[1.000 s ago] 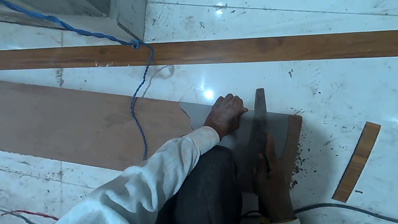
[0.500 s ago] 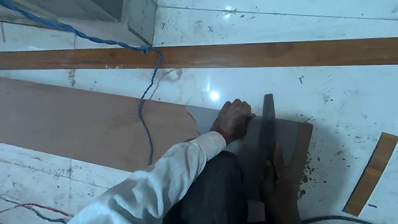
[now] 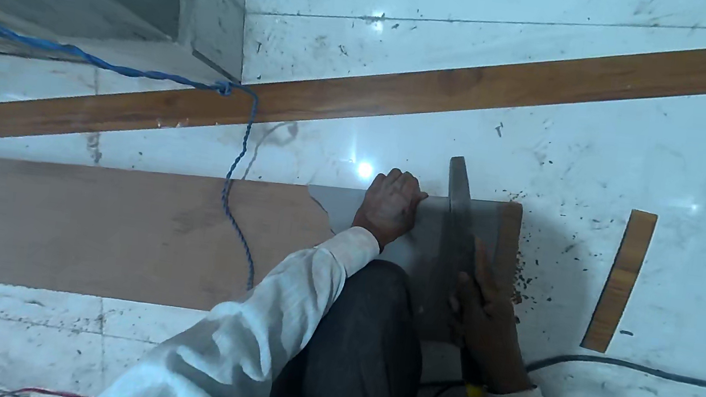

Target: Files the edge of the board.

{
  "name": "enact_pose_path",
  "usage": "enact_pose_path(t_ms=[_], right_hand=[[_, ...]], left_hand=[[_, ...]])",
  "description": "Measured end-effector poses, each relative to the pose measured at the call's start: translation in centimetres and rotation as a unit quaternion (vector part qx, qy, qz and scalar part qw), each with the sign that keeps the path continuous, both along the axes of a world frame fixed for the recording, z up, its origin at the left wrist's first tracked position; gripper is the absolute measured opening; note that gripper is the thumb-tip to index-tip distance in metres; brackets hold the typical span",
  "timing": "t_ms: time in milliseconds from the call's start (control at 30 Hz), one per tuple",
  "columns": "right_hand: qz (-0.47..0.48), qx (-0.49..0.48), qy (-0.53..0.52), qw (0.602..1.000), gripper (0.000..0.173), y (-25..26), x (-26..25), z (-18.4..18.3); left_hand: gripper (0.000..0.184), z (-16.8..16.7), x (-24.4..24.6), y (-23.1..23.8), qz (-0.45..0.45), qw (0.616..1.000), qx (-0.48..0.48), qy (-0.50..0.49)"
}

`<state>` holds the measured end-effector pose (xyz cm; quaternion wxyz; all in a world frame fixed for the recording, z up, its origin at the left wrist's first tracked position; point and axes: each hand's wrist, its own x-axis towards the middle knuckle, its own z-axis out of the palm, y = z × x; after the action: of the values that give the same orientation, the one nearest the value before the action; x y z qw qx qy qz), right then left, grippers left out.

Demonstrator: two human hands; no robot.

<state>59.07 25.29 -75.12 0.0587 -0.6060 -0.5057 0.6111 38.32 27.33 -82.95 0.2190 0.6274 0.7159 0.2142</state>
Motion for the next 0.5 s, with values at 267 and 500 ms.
enact_pose_path(t_ms=[267,500], right_hand=[[0.001,-0.006,0.024,1.0,0.057,-0.43,0.07,-0.69],[-0.005,-0.019,0.024,1.0,0.057,-0.4,-0.19,-0.37]], left_hand=[[0.023,0.0,-0.12,-0.12,-0.003,1.0,0.002,-0.011],[0.025,0.18,-0.11,-0.09,-0.004,1.0,-0.004,-0.004]])
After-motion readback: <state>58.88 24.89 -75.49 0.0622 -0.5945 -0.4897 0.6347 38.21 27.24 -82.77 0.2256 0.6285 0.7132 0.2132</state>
